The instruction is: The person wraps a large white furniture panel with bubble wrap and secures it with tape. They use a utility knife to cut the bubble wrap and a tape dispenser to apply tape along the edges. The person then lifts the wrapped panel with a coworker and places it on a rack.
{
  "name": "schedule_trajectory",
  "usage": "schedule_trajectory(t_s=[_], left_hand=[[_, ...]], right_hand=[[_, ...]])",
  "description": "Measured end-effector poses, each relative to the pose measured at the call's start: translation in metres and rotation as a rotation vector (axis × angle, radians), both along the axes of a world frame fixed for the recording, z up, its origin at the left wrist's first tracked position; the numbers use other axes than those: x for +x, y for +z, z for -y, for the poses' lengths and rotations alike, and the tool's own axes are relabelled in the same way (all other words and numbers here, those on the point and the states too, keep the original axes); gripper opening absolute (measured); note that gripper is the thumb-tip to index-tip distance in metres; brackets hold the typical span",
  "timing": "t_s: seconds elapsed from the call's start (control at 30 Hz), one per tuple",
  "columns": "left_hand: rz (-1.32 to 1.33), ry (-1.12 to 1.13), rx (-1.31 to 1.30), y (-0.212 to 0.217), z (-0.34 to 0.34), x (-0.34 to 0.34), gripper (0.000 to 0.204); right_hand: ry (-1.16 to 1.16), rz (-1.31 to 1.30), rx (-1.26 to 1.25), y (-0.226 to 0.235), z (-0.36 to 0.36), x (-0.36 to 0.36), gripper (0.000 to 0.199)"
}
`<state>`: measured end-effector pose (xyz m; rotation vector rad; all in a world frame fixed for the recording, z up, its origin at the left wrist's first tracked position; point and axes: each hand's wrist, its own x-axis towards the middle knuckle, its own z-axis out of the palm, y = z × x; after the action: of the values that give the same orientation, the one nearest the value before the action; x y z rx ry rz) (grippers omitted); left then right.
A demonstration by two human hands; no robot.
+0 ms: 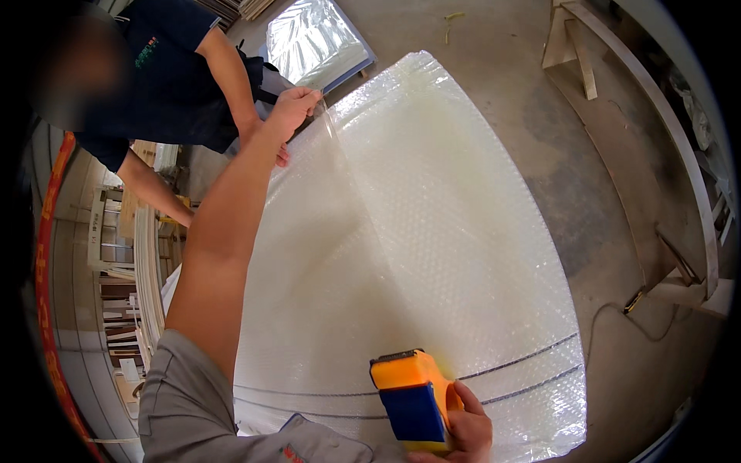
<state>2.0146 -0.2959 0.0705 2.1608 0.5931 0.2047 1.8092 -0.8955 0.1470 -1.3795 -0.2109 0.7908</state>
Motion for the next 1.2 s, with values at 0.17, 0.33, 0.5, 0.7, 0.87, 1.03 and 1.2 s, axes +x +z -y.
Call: schedule_trajectory(t_s=[0.17,0.33,0.5,0.7,0.87,1.03,1.2], left_hand=[[-0.119,0.120,0.038,-0.029,0.007,-0.003,0.035],[-0.258,0.120,0.326,-0.024,0.013,0.004,0.043],[0.183,0.493,0.540,-0.038,0.023,-0.015,0.038],[0.184,-0.081,0.593,-0.036,0.051,-0.045,0.036],[-0.311,-0.155,0.489,-0.008,0.062,-0.009,0.052],[-0.432,-0.019,0.672,-0.001,0.122,-0.003,0.078],[-0.148,-0.292,0.666,-0.030,0.189,-0.108,0.085]], right_hand=[[-0.010,0.149,0.017,-0.015,0.008,-0.003,0.048],[-0.029,0.201,-0.043,-0.019,0.014,-0.011,0.037],[-0.041,0.252,-0.018,-0.022,0.012,-0.006,0.033],[-0.040,0.266,-0.021,-0.021,0.012,-0.004,0.033],[-0.026,0.292,-0.038,-0.017,0.008,-0.007,0.033],[-0.099,0.266,-0.149,-0.026,0.007,-0.024,0.040],[-0.160,0.220,-0.121,-0.023,-0.001,-0.032,0.043]])
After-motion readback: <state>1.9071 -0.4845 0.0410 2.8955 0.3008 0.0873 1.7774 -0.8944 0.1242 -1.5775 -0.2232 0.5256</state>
